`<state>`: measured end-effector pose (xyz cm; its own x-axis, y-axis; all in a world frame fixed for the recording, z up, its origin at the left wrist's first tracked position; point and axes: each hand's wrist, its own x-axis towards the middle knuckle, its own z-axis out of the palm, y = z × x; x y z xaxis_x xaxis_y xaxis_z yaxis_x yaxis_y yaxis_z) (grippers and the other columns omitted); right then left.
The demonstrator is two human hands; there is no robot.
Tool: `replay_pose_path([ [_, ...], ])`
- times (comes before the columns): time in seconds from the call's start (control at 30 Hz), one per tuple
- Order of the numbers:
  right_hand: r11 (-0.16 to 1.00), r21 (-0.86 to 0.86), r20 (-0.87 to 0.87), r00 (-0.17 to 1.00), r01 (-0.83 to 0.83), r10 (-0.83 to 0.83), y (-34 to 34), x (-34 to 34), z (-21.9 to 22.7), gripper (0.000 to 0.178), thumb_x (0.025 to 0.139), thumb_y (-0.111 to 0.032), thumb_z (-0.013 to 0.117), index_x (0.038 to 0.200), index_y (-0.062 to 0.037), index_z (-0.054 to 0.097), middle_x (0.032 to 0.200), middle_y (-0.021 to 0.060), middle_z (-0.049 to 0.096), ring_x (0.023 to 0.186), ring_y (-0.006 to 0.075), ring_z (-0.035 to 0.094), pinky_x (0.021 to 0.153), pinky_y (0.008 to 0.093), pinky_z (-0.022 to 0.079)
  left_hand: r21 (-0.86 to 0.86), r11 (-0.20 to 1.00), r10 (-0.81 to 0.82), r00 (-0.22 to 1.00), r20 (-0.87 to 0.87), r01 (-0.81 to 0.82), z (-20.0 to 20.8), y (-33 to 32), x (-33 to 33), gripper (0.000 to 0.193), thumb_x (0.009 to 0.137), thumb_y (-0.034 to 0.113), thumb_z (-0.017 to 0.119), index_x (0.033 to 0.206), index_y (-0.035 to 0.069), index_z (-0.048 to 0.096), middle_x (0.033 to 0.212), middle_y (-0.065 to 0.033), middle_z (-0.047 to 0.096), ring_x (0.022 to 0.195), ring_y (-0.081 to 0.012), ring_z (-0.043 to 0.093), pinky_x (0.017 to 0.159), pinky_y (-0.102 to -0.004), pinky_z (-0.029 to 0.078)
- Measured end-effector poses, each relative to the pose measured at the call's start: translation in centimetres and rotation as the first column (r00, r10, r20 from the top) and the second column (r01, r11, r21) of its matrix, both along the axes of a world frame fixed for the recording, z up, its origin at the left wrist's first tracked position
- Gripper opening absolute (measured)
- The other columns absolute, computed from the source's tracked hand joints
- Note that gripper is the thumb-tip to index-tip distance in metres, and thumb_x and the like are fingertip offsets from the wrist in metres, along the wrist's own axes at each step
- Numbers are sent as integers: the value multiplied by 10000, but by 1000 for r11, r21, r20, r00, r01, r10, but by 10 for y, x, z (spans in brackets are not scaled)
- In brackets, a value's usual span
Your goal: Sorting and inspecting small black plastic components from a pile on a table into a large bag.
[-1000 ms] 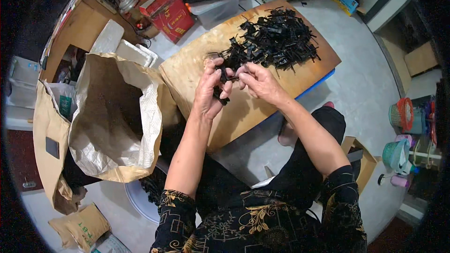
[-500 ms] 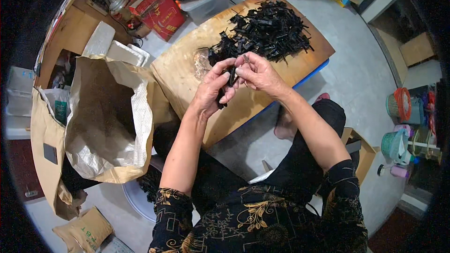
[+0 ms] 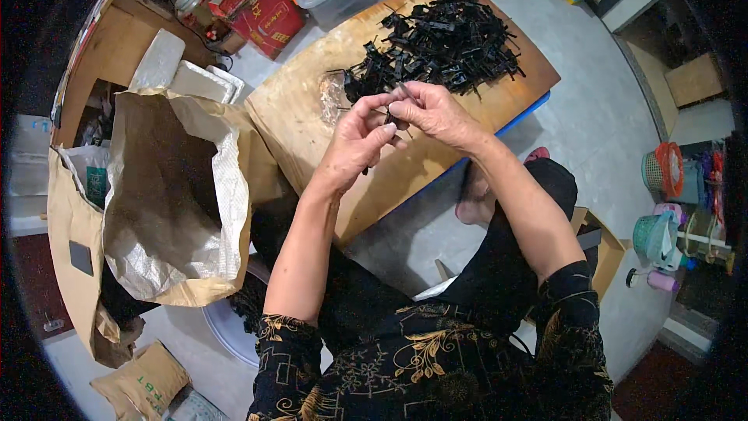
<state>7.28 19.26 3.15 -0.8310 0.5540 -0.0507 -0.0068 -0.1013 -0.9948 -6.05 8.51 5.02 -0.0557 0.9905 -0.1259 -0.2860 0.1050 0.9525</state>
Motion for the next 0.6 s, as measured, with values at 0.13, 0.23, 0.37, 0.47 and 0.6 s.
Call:
replay_pose_path([
  [0.13,988,151,100,994,28,-43,2,-5,-14,168,861,-182,556,918,-24,544,729,-16,534,635,40,494,526,183,385,51,998,43,988,-151,-36,-5,1,4,374,819,-16,516,1182,30,437,989,-85,572,836,-142,583,733,-267,498],
  [0.23,998,42,103,993,55,-59,-5,-6,-2,224,895,-238,499,962,-26,524,678,-17,500,526,28,426,423,179,319,-29,993,102,971,-215,-111,-4,-1,1,365,831,12,513,1186,28,432,950,-79,593,812,-121,596,577,-212,473],
  [0.37,949,-299,130,989,103,-66,-19,-5,10,346,937,-321,382,1114,-31,449,604,-20,421,405,23,270,326,172,193,-17,974,223,970,-100,-226,-9,0,-7,367,841,41,506,1198,30,420,877,-65,618,757,-96,611,396,-150,342],
  [0.47,957,-276,142,989,90,-52,-21,-6,8,384,938,-328,374,1202,-49,392,595,-23,403,409,25,271,329,169,205,-38,969,240,965,-106,-245,-9,2,-4,376,840,45,510,1204,35,418,854,-63,612,729,-91,604,392,-147,338],
  [0.6,979,-186,170,984,87,-55,-24,-11,6,394,923,-320,394,1206,-46,406,583,-19,419,427,49,349,341,205,282,-24,961,266,948,-175,-274,-14,4,-3,355,840,59,524,1187,50,452,788,-33,589,563,-36,512,379,-153,323],
])
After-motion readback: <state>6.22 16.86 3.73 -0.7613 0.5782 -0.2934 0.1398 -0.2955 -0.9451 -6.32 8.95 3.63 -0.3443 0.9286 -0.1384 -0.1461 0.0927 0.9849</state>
